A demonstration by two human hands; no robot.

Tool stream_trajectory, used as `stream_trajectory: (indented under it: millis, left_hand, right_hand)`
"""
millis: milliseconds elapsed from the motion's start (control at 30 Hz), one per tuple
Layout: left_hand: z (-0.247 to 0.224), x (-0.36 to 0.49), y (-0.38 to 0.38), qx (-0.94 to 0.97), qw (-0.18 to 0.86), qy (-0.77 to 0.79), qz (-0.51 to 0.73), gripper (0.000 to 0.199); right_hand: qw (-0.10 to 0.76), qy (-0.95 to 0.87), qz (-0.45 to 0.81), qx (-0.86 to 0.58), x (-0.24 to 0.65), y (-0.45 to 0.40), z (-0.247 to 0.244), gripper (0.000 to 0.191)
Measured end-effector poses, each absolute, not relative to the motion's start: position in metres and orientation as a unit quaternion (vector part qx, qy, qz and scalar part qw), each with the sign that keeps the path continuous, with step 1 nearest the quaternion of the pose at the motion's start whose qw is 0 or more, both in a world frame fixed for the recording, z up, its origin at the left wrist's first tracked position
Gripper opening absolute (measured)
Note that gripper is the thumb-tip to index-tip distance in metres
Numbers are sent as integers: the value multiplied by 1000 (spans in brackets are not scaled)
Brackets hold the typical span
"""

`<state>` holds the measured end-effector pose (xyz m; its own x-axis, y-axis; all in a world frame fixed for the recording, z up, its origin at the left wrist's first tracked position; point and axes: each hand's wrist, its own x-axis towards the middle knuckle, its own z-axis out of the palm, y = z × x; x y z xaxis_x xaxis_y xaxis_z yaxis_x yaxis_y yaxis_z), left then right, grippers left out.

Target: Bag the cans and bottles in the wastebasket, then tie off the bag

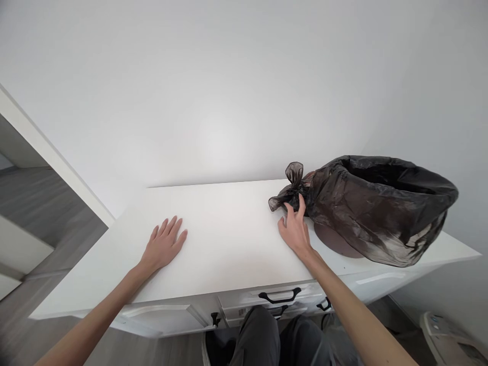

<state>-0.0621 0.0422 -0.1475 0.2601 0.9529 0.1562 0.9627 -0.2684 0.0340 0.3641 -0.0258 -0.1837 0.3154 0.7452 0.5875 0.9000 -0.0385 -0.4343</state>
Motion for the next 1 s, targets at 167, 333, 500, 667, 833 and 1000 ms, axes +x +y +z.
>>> stream_trajectory:
  millis: [167,333,500,667,833,1000]
  left_hand:
    - [-148,-62,41,-796,34,-599,-77,72]
    - [-154,-64,44,-798,24,-596,-86,70]
    - [-155,-64,44,-798,26,-596,-88,70]
    - [-152,-62,41,-792,24,-603,-91,69]
    - [-150,-62,39,-792,30,-602,-93,68]
    - [-152,-66,39,-798,41,-589,-120,63]
  right_hand:
    - [422,-535,-64,-729,371,-4,-183,53]
    - [466,-532,-33,-706,381,7,-193,47]
    - [500,-557,4,-663,374,9,-205,37]
    - [537,-584,79,-603,326,1,-202,30]
    - [556,-622,212,-509,273,-24,-186,25]
    - [578,-568,354,-467,251,-51,-177,28]
